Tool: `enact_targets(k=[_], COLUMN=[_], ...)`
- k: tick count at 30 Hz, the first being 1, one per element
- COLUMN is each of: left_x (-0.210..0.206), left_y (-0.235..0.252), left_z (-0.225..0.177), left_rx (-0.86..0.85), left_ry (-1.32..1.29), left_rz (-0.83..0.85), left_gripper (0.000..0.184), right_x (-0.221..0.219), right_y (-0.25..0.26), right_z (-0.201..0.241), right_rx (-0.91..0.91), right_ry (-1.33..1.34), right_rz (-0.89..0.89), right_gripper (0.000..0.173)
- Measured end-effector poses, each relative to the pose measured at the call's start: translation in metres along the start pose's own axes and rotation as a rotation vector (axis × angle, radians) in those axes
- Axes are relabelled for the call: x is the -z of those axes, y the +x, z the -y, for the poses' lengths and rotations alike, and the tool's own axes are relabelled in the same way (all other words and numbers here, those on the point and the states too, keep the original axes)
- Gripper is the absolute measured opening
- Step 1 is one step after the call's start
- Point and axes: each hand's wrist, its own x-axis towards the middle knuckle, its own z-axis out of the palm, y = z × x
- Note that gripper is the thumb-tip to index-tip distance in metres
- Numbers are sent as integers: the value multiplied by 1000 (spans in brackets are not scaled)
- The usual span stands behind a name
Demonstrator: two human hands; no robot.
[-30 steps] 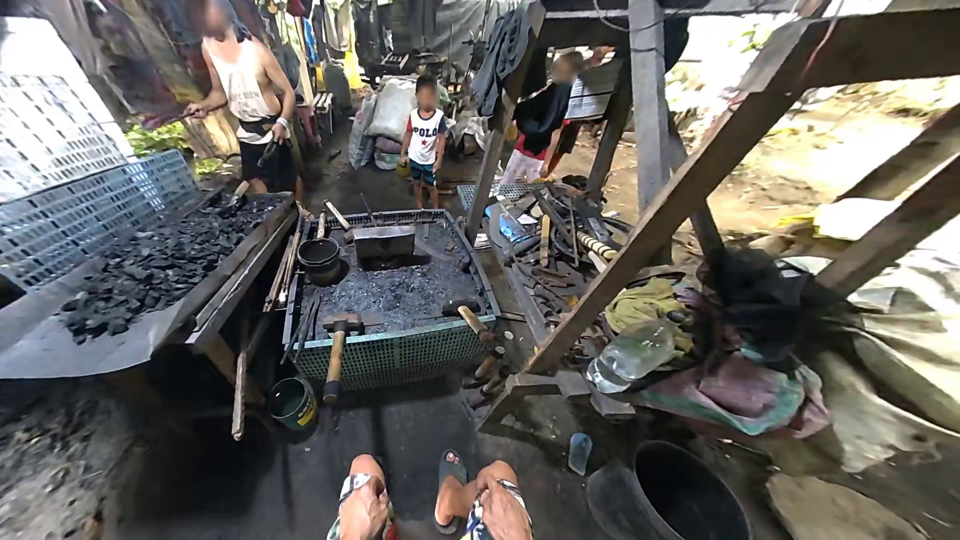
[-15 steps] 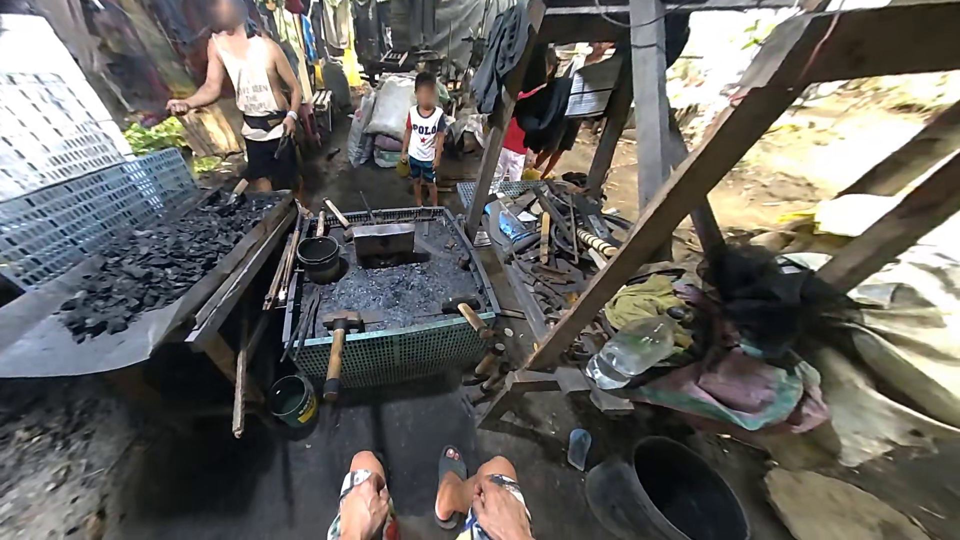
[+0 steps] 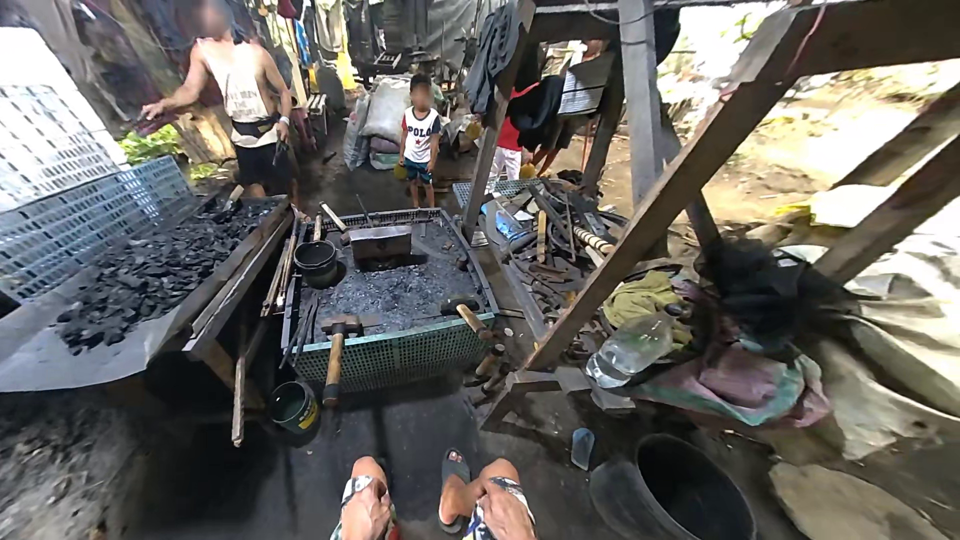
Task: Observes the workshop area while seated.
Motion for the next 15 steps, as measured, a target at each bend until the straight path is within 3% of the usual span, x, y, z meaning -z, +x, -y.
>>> enact_targets(k=[4, 8, 15], left_x=[-1, -1, -3], left_y=[0, 0, 1], left_z=[0, 1, 1], left_rx=[2, 1, 8], left_ry=[4, 10, 11], left_rz=[-7, -12, -21], left_gripper=[39, 39, 39], right_x=[-3, -4, -8], right_y=[6, 12, 9], right_z=[-3, -3, -2], right_rx=[-3, -13, -10], right_ry=[-28, -66, -72], right_rz=[23, 71, 2], right_gripper=[31, 39, 48])
